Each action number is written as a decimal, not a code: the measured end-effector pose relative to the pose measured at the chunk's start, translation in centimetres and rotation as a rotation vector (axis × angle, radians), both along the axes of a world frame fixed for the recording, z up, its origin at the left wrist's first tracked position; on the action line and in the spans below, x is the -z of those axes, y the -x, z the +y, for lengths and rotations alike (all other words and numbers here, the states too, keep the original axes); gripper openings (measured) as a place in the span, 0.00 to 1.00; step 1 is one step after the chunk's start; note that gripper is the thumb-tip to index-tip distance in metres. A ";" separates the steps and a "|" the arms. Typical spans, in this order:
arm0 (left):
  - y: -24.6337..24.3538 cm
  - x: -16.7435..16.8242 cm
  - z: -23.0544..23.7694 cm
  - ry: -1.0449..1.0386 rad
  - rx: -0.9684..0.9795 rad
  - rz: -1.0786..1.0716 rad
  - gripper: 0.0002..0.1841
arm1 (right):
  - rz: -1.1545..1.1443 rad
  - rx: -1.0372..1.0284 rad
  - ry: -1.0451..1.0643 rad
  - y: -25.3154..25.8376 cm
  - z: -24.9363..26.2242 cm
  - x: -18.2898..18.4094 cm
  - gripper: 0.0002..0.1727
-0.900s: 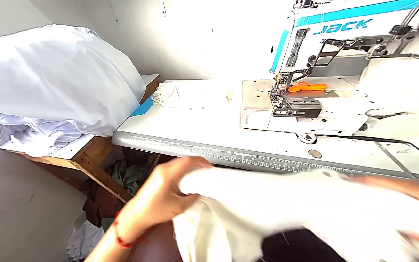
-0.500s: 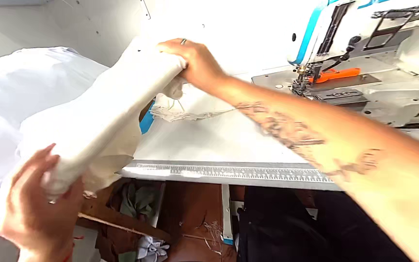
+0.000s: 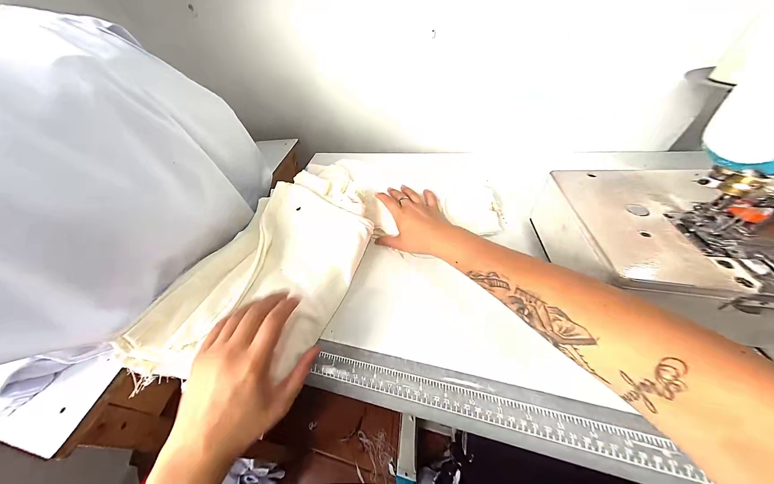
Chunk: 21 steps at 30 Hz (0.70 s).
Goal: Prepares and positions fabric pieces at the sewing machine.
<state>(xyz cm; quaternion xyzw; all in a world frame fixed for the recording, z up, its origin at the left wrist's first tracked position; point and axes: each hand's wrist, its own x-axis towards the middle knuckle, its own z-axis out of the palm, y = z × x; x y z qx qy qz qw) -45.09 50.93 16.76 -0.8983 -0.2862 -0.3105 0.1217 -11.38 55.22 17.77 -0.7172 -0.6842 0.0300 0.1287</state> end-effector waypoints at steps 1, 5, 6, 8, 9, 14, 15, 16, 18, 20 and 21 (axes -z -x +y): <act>-1.6 -0.5 1.4 0.049 0.009 0.069 0.34 | -0.040 0.020 0.003 -0.4 0.5 0.6 0.47; -6.6 -1.1 7.2 0.293 -0.131 0.400 0.46 | -0.061 0.148 0.021 -1.7 2.2 0.8 0.36; -7.2 -1.3 8.0 0.353 -0.186 0.441 0.48 | -0.048 0.191 0.034 -2.3 2.5 0.6 0.36; -8.4 -1.9 9.1 0.476 -0.283 0.499 0.51 | -0.019 0.274 0.029 -4.0 2.9 0.4 0.34; -8.9 -2.2 9.5 0.523 -0.315 0.501 0.51 | -0.003 0.315 0.019 -5.0 3.0 0.5 0.33; -12.1 -2.1 13.8 0.642 -0.436 0.386 0.54 | -0.005 0.533 0.093 -8.3 3.4 0.0 0.38; -12.8 -2.0 14.6 0.642 -0.458 0.372 0.55 | -0.021 0.555 0.123 -8.5 3.3 -0.2 0.40; -13.5 -1.9 15.0 0.629 -0.476 0.373 0.55 | -0.031 0.563 0.146 -8.4 3.1 -0.2 0.42; -14.3 -2.4 14.5 0.549 -0.465 0.397 0.51 | -0.044 0.563 0.170 -8.5 2.6 -0.4 0.43; -13.3 -2.8 11.7 0.462 -0.382 0.380 0.40 | -0.041 0.552 0.171 -8.8 2.1 -0.3 0.43; -12.0 -2.8 10.0 0.441 -0.354 0.373 0.35 | -0.041 0.549 0.172 -8.8 2.1 -0.3 0.43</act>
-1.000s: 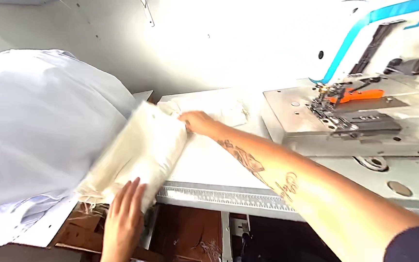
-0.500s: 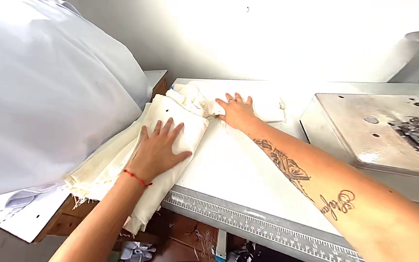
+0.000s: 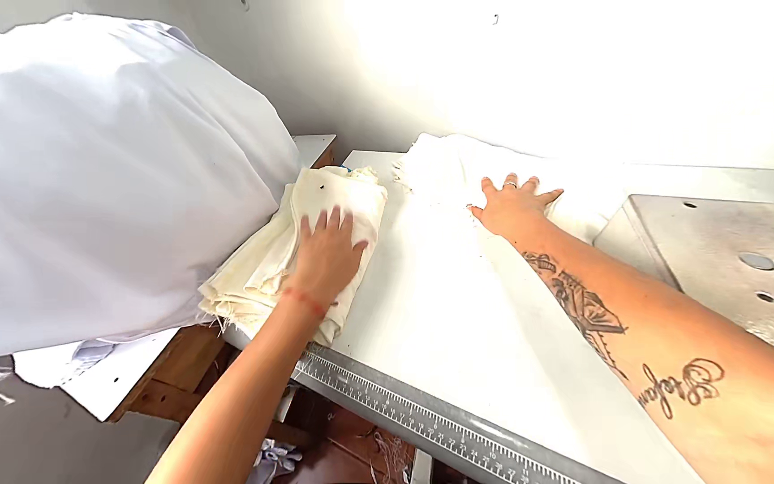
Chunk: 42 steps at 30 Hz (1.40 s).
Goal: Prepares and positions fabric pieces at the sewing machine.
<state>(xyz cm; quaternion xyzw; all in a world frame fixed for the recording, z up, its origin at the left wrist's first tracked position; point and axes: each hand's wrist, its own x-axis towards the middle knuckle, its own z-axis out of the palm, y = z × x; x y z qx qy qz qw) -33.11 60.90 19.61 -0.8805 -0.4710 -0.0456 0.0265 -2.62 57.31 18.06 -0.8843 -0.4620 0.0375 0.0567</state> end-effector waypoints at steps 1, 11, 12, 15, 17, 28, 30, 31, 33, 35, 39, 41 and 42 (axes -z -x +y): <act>1.9 0.2 -1.1 -0.007 0.006 -0.014 0.32 | 0.004 0.001 0.003 0.1 0.0 0.0 0.44; 7.3 -0.8 0.5 -0.146 -0.235 -0.054 0.27 | 0.029 0.034 0.031 2.4 -0.4 -0.4 0.43; 5.4 -1.3 -0.7 -0.185 -0.157 -0.077 0.27 | 0.017 0.018 0.021 2.7 -0.8 -0.1 0.41; -0.6 -2.0 -4.0 -0.106 0.109 -0.200 0.25 | -0.029 -0.039 -0.074 2.5 -1.9 1.0 0.33; -3.4 -2.0 -5.5 -0.029 0.207 -0.267 0.24 | -0.017 -0.039 -0.177 1.7 -2.1 1.0 0.31; -2.2 2.1 -6.1 0.620 0.076 -0.636 0.25 | 0.232 -0.128 -0.035 7.1 -5.6 -6.5 0.14; -3.0 2.4 -5.8 0.728 0.044 -0.797 0.23 | 0.345 -0.223 0.002 7.2 -7.2 -7.5 0.17; -3.4 2.5 -5.8 0.774 0.037 -0.884 0.23 | 0.409 -0.269 0.012 7.3 -8.1 -7.8 0.19; -4.4 2.8 -6.1 0.837 0.029 -1.045 0.24 | 0.521 -0.383 0.027 7.6 -10.2 -8.7 0.21; -5.1 2.7 -7.1 0.862 -0.015 -1.192 0.24 | 0.530 -0.497 0.048 8.0 -11.8 -10.1 0.21; -5.1 2.8 -9.7 0.813 -0.041 -1.258 0.31 | 0.317 -0.611 0.033 6.7 -11.5 -13.1 0.20; -4.9 3.5 -10.6 0.686 -0.023 -1.194 0.35 | 0.200 -0.555 -0.027 4.8 -10.2 -14.6 0.20; -4.8 3.8 -10.9 0.624 -0.006 -1.144 0.36 | 0.124 -0.480 -0.078 3.5 -9.3 -15.1 0.19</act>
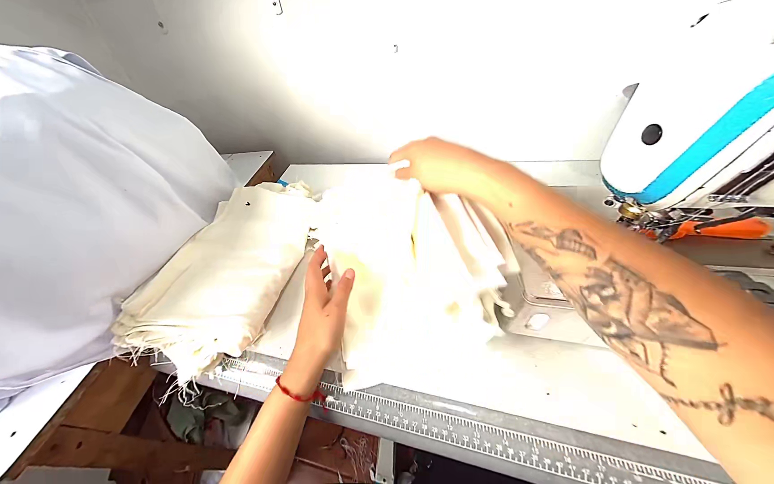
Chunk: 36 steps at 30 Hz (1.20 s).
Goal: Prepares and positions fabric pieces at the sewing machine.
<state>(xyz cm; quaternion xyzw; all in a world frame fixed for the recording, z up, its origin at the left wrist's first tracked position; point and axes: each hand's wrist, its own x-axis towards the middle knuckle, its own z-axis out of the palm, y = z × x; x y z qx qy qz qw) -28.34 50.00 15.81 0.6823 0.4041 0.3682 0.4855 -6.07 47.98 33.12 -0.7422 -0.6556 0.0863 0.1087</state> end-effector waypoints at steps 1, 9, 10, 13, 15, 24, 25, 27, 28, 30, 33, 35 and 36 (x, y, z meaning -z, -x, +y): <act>0.2 0.4 -0.3 -0.076 0.015 0.069 0.37 | -0.053 0.113 -0.066 -1.5 0.8 -0.3 0.18; -0.3 1.7 -2.6 -0.614 0.156 0.747 0.38 | 0.015 0.009 -0.369 -1.7 0.2 0.7 0.16; -0.5 1.5 -2.5 -0.637 0.115 0.710 0.38 | 0.066 -0.172 -0.244 0.0 -0.2 1.8 0.17; -1.3 1.4 -2.4 -0.802 -0.018 0.504 0.20 | -0.075 -0.408 0.173 3.5 -0.6 6.8 0.31; -1.7 1.6 -2.8 -0.928 -0.013 0.376 0.20 | -0.195 -0.436 0.286 3.6 0.0 9.5 0.25; -4.2 2.8 -6.1 -0.985 0.295 0.367 0.14 | -0.071 0.429 -0.287 -3.3 1.6 1.2 0.23; -4.5 2.8 -5.8 -1.023 0.298 0.356 0.14 | -0.070 0.393 -0.302 -3.2 1.2 1.6 0.25; -4.5 2.8 -5.0 -1.082 0.353 0.340 0.12 | -0.096 0.091 -0.245 -1.6 -0.1 3.5 0.20; -4.1 2.6 -4.7 -1.105 0.399 0.347 0.11 | -0.114 -0.118 -0.165 -0.6 -0.7 4.8 0.17; -2.6 2.1 -4.6 -1.161 0.457 0.380 0.07 | -0.194 -0.439 0.070 0.4 -0.9 8.0 0.14; 1.3 1.1 -5.7 -1.137 0.471 0.469 0.06 | -0.327 -0.441 0.226 -0.5 -0.7 9.5 0.18; 3.6 0.9 -6.5 -1.065 0.482 0.487 0.06 | -0.291 -0.366 -0.047 -1.0 -1.0 8.6 0.18; 4.4 0.6 -7.0 -0.987 0.538 0.482 0.05 | -0.283 -0.301 -0.180 -1.0 -1.0 7.9 0.20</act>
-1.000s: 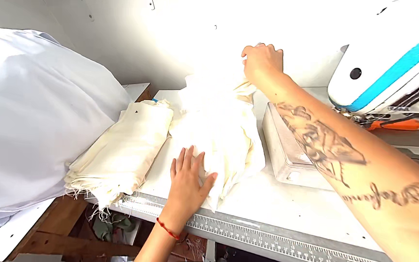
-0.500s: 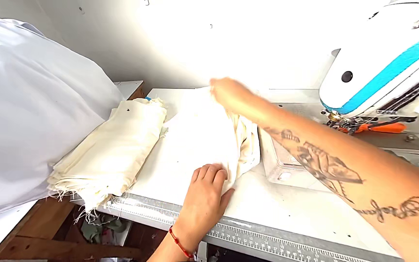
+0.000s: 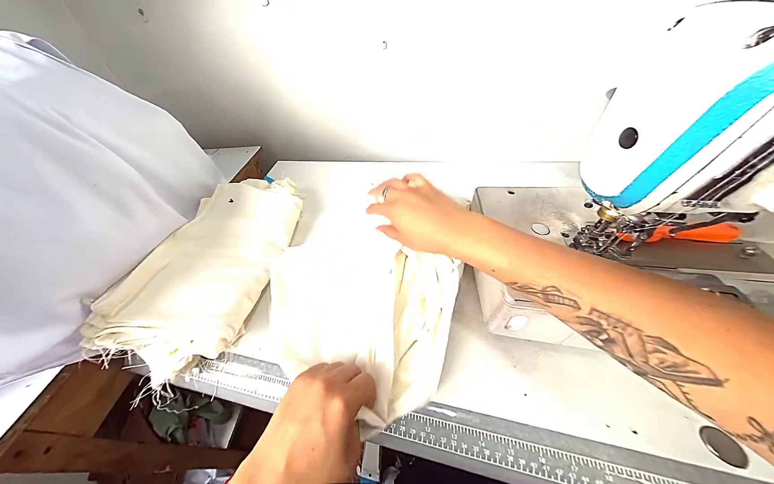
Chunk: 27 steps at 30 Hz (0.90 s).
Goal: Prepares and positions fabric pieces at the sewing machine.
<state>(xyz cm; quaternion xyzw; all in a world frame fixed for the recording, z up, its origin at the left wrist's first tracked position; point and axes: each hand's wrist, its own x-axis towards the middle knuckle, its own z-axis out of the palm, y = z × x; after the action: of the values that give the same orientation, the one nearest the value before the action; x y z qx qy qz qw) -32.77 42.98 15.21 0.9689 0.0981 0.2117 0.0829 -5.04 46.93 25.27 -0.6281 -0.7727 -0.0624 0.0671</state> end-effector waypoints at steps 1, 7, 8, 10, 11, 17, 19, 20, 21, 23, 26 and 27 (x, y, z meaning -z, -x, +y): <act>0.6 -0.6 -0.5 0.130 0.047 0.059 0.05 | 0.014 0.069 -0.069 0.0 0.0 -0.8 0.24; -0.3 -4.0 2.3 0.157 -0.101 -0.270 0.17 | 0.384 -0.275 0.144 3.3 -2.0 -1.9 0.12; -1.3 -4.3 3.7 0.049 -0.214 -0.329 0.19 | 0.451 -0.311 0.141 3.6 -2.2 -2.1 0.12; -3.6 -4.5 6.2 0.091 -0.348 -0.278 0.30 | 0.457 -0.218 0.037 2.8 -1.6 -2.5 0.13; -4.9 -4.4 7.5 0.168 -0.377 -0.218 0.36 | 0.457 -0.130 0.008 1.9 -1.0 -2.7 0.14; -4.2 -4.3 10.2 0.610 -0.289 -0.663 0.14 | 0.338 0.045 0.259 -1.4 -1.7 -1.5 0.19; -2.5 -4.9 10.0 0.654 -0.218 -0.737 0.16 | 0.160 0.104 0.323 -1.4 -2.9 -0.8 0.27; -2.2 -5.0 9.8 0.633 -0.238 -0.644 0.12 | 0.101 0.157 0.313 -1.1 -3.1 -0.6 0.30; -2.4 -5.0 9.6 0.616 -0.264 -0.497 0.10 | 0.062 0.212 0.304 -0.8 -3.0 -0.6 0.31; -4.6 -4.8 9.6 0.551 -0.324 -0.246 0.26 | 0.038 0.249 0.316 -0.5 -1.9 -0.6 0.22; -7.8 -3.2 10.3 0.382 -0.356 -0.080 0.43 | 0.136 0.101 0.172 0.2 -1.5 -0.2 0.13; -8.1 -2.7 10.6 0.344 -0.337 -0.098 0.43 | 0.210 -0.024 0.015 0.6 -2.1 -0.1 0.12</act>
<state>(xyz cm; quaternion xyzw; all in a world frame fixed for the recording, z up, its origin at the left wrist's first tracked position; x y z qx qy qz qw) -24.65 53.57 17.88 0.8991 0.2887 0.2492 0.2150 -5.65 44.81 25.39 -0.6223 -0.7693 0.0102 0.1439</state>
